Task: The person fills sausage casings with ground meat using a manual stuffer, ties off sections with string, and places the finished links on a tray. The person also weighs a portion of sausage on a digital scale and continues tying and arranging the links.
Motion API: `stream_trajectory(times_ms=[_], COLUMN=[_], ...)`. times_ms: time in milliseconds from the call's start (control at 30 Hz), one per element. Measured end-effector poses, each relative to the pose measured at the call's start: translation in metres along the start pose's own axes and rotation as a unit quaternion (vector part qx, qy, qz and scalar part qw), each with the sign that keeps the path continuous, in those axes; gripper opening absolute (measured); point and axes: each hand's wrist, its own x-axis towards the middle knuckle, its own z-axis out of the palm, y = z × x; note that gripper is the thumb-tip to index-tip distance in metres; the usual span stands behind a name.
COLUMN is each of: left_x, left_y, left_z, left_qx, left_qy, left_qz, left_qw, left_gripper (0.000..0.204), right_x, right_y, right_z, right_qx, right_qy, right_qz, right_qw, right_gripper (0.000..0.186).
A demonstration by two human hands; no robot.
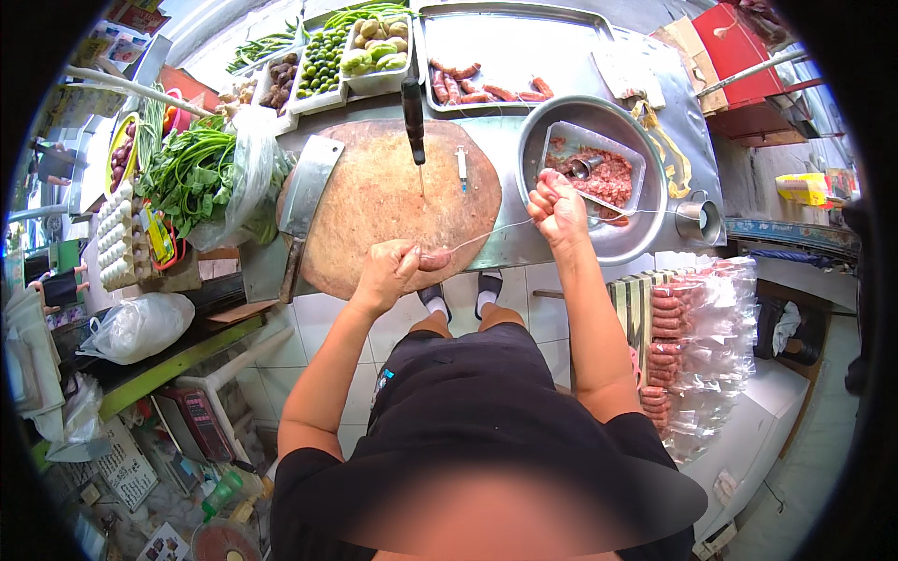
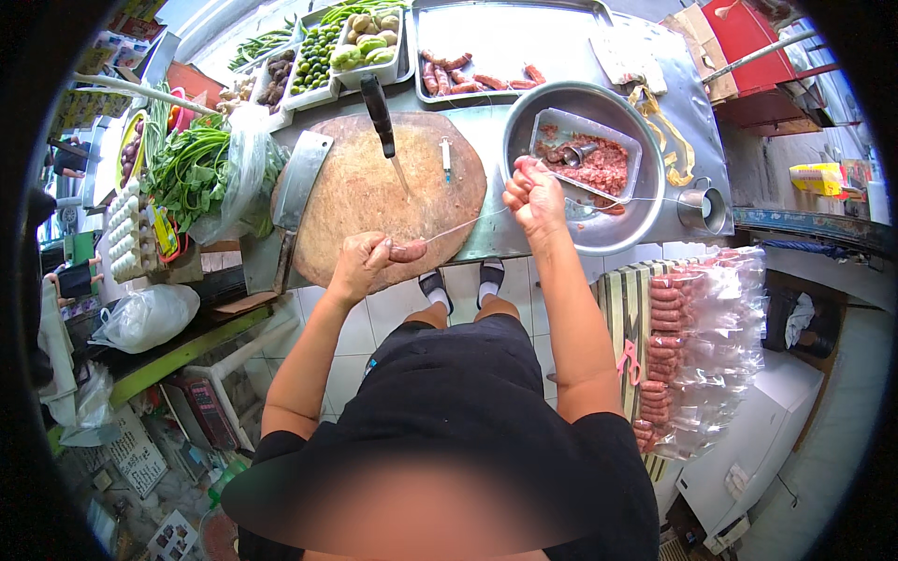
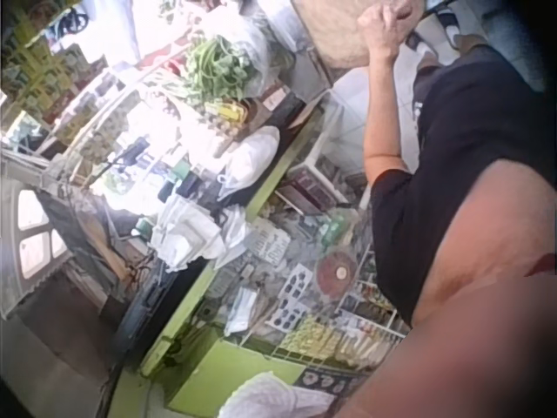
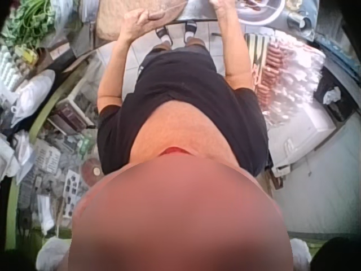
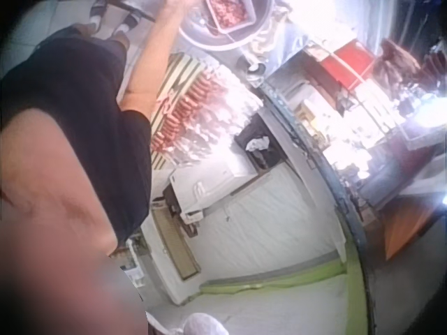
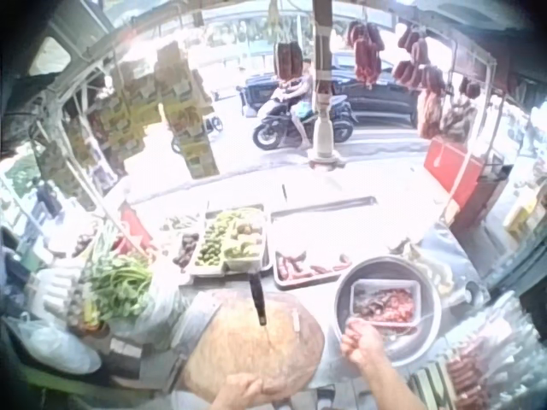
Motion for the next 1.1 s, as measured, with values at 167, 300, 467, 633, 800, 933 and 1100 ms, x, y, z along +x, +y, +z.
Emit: stream_trajectory(times_ms=[167, 300, 467, 633, 800, 933, 1100], left_x=[0.005, 0.016, 0.044, 0.060, 0.066, 0.073, 0.095], left_y=[-0.014, -0.025, -0.026, -0.004, 0.006, -0.005, -0.020], left_z=[-0.004, -0.020, -0.027, -0.022, -0.014, -0.015, -0.015], left_qx=[0.045, -0.116, -0.195, -0.138, -0.114, -0.125, -0.117], left_qy=[0.015, -0.072, -0.154, -0.262, -0.256, -0.178, -0.112], left_qz=[0.038, -0.133, -0.122, -0.171, -0.144, -0.155, -0.104], left_qw=[0.998, 0.982, 0.961, 0.940, 0.949, 0.964, 0.981], left_gripper=[0.032, 0.034, 0.035, 0.029, 0.022, 0.021, 0.020], right_x=[0.011, 0.015, -0.006, -0.031, -0.028, -0.013, 0.007], right_y=[-0.007, -0.018, -0.024, 0.052, 0.105, 0.107, 0.109], right_z=[-0.048, -0.089, -0.051, 0.035, 0.060, 0.058, 0.067], right_qx=[0.066, -0.066, -0.665, -0.695, -0.673, -0.641, -0.690], right_qy=[0.063, 0.008, 0.320, -0.175, -0.217, -0.180, -0.148], right_qz=[-0.103, -0.072, -0.370, -0.364, -0.230, -0.209, -0.278], right_qw=[0.991, 0.995, 0.565, 0.594, 0.669, 0.717, 0.651], right_gripper=[0.017, 0.015, 0.020, 0.048, 0.044, 0.034, 0.022])
